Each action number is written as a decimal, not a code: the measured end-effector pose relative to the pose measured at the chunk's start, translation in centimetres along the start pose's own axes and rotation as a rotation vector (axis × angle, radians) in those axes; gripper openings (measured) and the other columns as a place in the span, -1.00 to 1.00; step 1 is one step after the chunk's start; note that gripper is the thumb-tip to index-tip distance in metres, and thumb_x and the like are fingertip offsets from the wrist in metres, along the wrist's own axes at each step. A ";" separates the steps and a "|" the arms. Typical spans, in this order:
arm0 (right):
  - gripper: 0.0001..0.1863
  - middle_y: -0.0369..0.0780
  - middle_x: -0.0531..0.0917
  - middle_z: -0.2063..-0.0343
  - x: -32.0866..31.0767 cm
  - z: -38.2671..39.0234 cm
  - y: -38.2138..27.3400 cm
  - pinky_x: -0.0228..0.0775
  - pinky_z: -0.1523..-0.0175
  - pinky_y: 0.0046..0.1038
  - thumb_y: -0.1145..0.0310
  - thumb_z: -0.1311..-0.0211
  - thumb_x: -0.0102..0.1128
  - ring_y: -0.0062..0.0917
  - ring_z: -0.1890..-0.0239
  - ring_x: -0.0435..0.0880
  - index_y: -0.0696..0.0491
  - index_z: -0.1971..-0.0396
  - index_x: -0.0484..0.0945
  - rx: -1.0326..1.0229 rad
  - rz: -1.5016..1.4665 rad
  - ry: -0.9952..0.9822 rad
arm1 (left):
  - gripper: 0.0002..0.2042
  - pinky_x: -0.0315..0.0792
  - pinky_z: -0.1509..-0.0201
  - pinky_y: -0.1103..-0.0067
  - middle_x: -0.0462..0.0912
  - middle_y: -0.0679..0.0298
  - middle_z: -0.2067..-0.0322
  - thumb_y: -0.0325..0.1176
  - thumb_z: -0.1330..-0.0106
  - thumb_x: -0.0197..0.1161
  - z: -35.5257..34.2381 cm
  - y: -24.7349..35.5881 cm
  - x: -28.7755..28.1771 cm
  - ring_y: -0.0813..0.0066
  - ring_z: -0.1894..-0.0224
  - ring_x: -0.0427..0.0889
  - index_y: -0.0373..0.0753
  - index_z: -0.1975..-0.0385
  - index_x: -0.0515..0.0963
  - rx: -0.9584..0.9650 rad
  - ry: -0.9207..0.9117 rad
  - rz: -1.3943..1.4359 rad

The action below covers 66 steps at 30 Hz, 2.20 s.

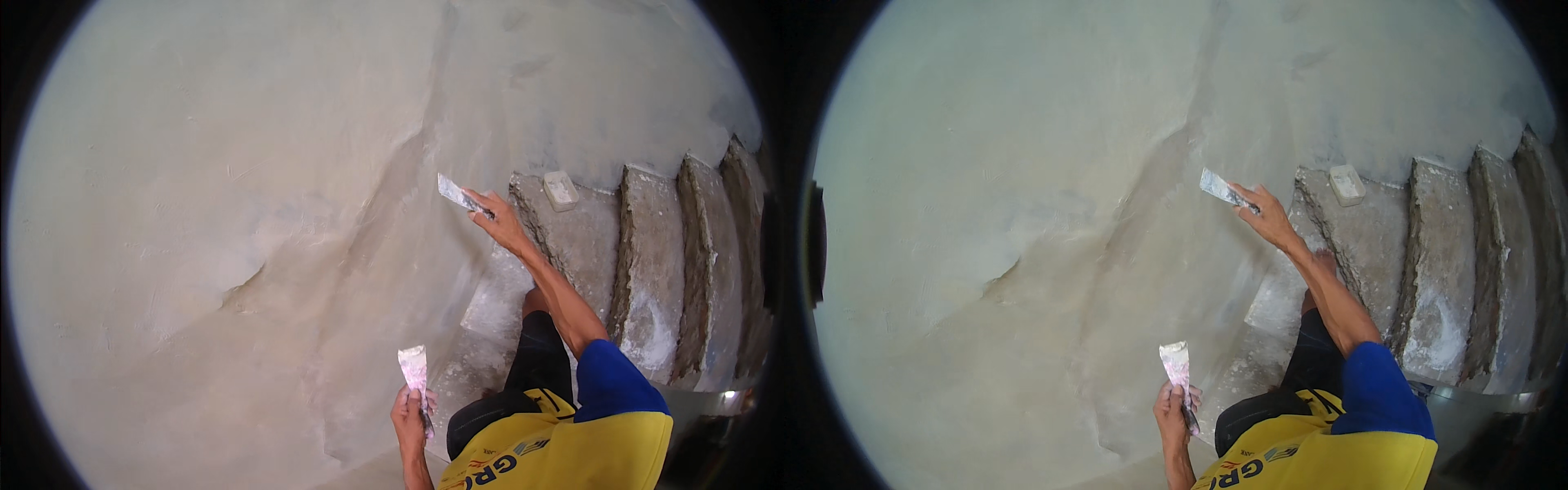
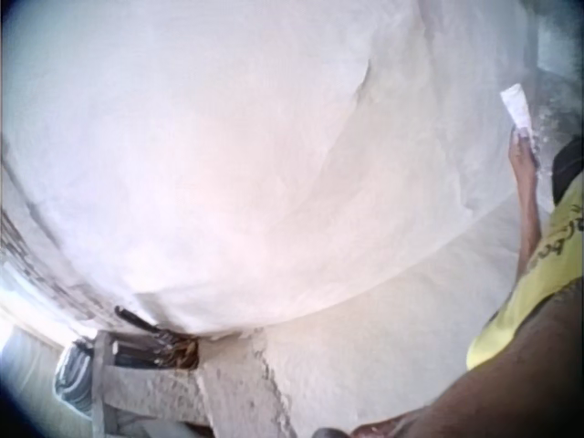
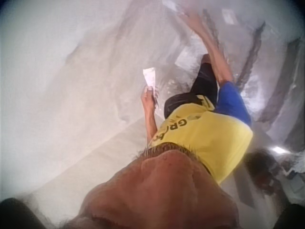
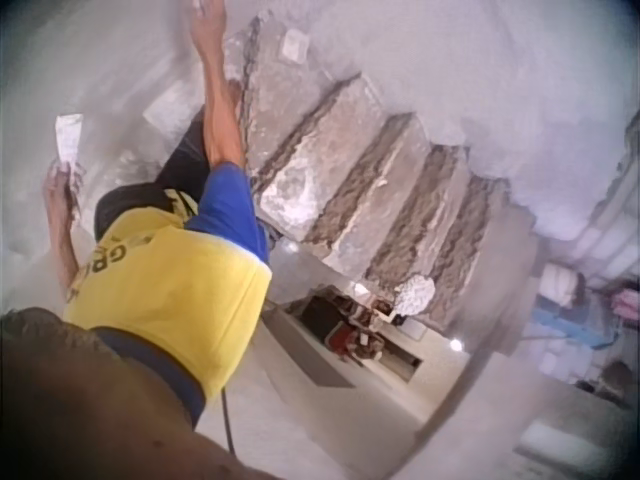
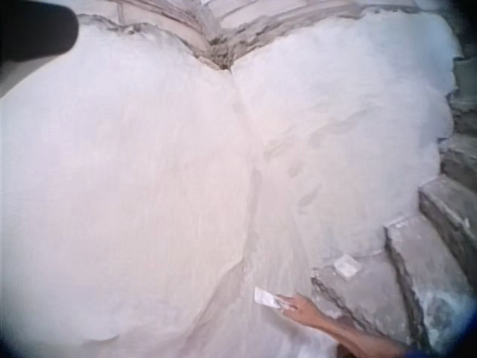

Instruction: The person applies a patching compound to a damaged wall in a stairwell using a putty knife. They spread the material into cracks and uneven areas, smoothing it over the surface with the tool.

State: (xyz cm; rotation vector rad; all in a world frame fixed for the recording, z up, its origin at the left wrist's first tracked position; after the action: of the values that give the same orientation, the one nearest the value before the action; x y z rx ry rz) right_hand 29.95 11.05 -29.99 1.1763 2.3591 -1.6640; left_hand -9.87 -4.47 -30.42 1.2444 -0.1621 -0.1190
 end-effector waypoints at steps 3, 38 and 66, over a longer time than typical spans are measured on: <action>-0.36 -0.19 0.37 0.28 1.6 1.6 -2.0 0.38 0.05 -0.42 0.44 -0.23 0.21 -0.40 0.23 0.46 -0.27 -0.34 0.40 -0.036 0.039 -0.023 | -0.73 0.41 0.37 0.64 0.68 0.15 0.38 -0.32 -0.50 0.03 -1.0 -0.9 -1.1 0.56 0.46 0.55 -0.40 0.02 0.50 0.051 -0.054 0.022; -0.36 0.03 0.40 0.28 5.8 -3.7 -8.8 0.50 0.24 -0.37 0.23 -0.41 0.11 -0.38 0.49 0.58 -0.04 -0.44 0.18 0.204 -0.244 -0.008 | -0.71 0.42 0.35 0.64 0.69 0.14 0.38 -0.30 -0.50 0.05 -0.4 0.4 -0.8 0.55 0.43 0.56 -0.42 0.02 0.51 -0.013 0.012 -0.076; -0.18 -0.11 0.37 0.21 5.6 -5.7 -4.4 0.49 0.20 -0.28 0.53 -0.22 0.27 -0.28 0.34 0.49 -0.37 -0.43 0.21 -0.279 0.104 0.136 | -0.70 0.41 0.32 0.63 0.68 0.17 0.35 -0.30 -0.50 0.04 -1.5 1.5 -0.5 0.58 0.40 0.55 -0.41 0.00 0.53 0.000 -0.020 -0.089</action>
State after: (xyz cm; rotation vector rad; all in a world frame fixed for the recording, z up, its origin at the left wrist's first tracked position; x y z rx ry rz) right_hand 25.57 18.21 -26.38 1.3659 2.4559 -1.2111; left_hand -10.08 -2.54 -29.45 1.2510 -0.1242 -0.2086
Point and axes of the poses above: each hand's wrist, its own z-axis away from the middle knuckle, its own x-axis out of the palm, y = z × x, the point moved 1 cm from there along -z, towards the middle knuckle
